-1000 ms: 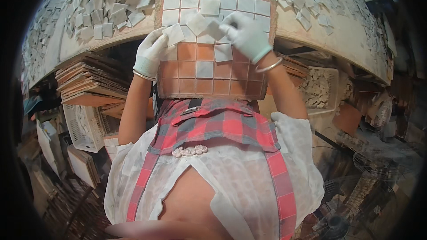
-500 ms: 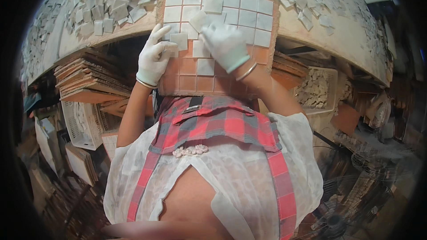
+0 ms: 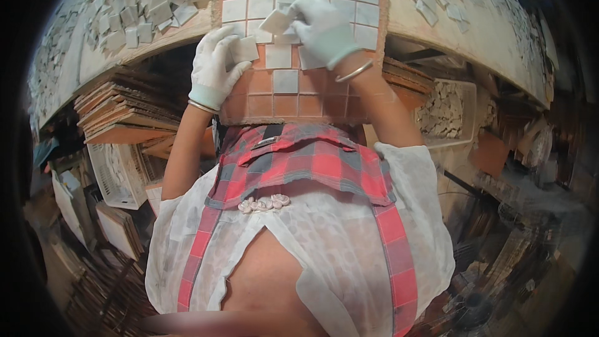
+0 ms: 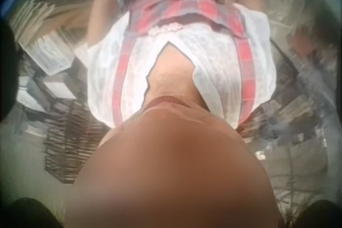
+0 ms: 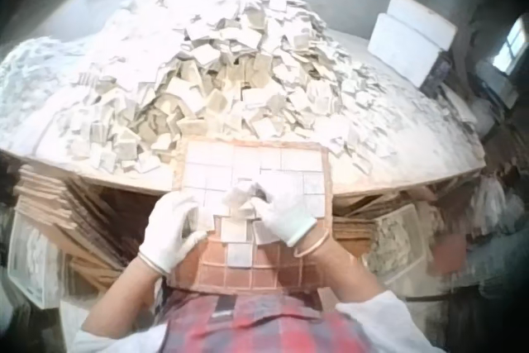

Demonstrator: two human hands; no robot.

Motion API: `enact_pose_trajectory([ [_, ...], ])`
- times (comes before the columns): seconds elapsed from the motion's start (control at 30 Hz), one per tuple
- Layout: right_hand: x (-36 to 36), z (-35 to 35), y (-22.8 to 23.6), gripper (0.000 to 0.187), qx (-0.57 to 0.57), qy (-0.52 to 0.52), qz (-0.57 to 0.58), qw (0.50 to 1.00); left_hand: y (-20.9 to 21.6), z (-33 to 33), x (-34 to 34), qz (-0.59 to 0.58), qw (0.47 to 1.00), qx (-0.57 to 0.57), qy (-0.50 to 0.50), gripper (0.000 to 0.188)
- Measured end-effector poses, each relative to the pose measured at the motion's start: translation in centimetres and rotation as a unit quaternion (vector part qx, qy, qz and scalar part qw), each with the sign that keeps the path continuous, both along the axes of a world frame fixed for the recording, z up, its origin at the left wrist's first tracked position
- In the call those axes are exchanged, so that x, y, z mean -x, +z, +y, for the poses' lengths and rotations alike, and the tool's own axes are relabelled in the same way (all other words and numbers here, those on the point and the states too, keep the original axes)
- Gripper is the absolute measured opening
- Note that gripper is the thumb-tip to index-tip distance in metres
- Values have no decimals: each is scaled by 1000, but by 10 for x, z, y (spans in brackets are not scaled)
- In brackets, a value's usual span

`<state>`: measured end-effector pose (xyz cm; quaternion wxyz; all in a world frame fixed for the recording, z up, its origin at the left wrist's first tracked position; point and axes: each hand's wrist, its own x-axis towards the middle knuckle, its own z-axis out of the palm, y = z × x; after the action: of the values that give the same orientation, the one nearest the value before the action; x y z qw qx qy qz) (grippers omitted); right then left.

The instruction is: The person places small white ceramic tiles one by one into a grid on a square orange tile board. They pick tiles from a nearby pile and press them into the grid slots, completing several rows before the clip ends.

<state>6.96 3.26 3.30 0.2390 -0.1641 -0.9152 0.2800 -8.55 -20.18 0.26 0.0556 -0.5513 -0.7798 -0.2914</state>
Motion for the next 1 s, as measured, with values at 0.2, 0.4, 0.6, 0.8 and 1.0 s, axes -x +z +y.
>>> enact_pose_trajectory([
  [0.2, -72, 20, 10, 16, 25, -87, 15, 996, -5, 16, -18, -106, 993, -13, -53, 41],
  [0.4, -51, -9, -9, 23, -100, -2, 30, 995, 2, 22, -25, -70, 990, -89, -85, 29],
  [0.6, 12, -32, -11, 39, -162, 42, -41, 985, 1, -10, -27, 6, 987, -101, -122, 24],
  [0.8, 44, -36, -10, 32, -172, 100, -130, 971, -8, -23, -33, 15, 996, -56, -62, 29],
  [1.0, -21, 6, 12, 16, -21, 74, 103, 992, -12, -13, -26, 3, 992, -70, -107, 24],
])
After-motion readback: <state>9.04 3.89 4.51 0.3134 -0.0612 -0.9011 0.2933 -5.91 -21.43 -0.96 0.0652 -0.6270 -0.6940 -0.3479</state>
